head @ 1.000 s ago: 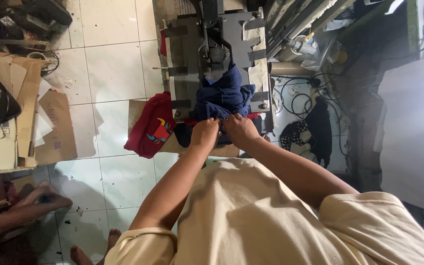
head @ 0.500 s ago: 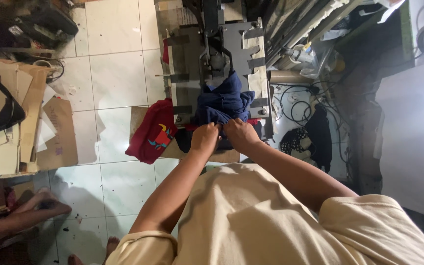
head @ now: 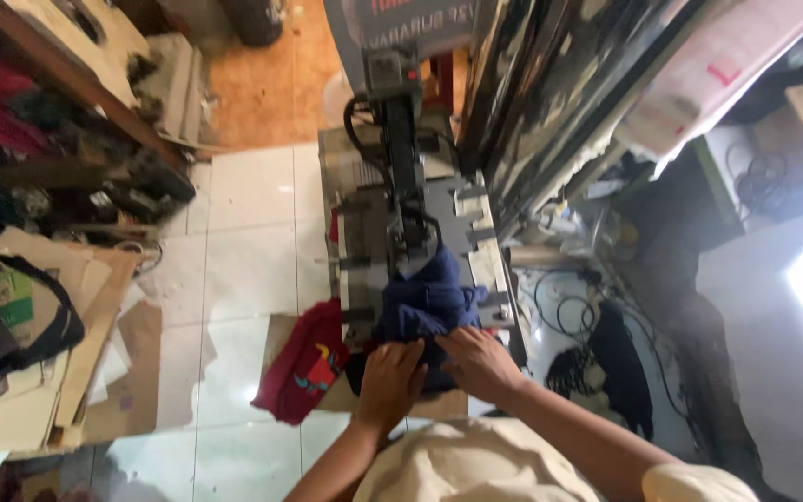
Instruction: The person irons several t-shirts using a heat press machine. They place a t-shirt on the lower plate, close the heated upper plate, and then open it to remove the garment. This process is repeated for multiple shirts, including black and red ones with various graphic prints.
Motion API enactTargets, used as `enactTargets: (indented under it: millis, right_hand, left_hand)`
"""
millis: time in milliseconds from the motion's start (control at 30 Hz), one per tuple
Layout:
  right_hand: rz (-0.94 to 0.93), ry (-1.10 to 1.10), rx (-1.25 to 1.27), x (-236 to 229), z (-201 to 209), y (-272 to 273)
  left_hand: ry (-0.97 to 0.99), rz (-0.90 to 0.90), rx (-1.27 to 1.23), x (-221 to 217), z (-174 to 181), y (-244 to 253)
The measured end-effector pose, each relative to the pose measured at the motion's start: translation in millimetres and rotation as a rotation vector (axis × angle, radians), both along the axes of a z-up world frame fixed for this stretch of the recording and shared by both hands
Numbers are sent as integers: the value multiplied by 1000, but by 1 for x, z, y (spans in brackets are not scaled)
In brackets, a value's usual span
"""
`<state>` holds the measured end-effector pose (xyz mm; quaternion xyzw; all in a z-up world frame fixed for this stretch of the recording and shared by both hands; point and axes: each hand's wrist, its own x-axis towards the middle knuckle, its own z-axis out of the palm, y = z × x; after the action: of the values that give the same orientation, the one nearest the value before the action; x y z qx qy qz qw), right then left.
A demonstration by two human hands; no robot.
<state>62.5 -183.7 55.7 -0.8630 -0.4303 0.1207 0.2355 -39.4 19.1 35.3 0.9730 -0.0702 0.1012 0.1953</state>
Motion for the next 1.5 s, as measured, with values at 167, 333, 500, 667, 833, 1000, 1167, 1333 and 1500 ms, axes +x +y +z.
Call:
enactTargets:
  millis: [167,333,500,667,833,1000,1167,1333,1500]
  right_hand:
    - [7,-185,362,0,48,-9]
    - [-30,-303,632,26,112,9]
    - [-148,-448,864,71,175,44]
    - [-131,-551,988,121,227,71]
    - [-135,-590,1010,151,257,85]
    - [-171,-614,976,169,279,94]
    - [-198,-573,958,177,278,96]
    - [-222,-572,1005,177,274,97]
    - [-248,-561,1018,175,275,95]
  left_hand:
    - [-240,36,-180,2,59,-1]
    - [-377,101,-325,35,130,2]
    - [-593,109,-309,95,188,18]
    - [-771,158,-298,155,229,37]
    - [-838,167,-275,194,254,52]
    - [-822,147,-317,214,279,59]
    - [-731,133,-429,218,281,65]
    - [-718,178,-577,219,276,64]
    - [-720,159,-586,216,284,62]
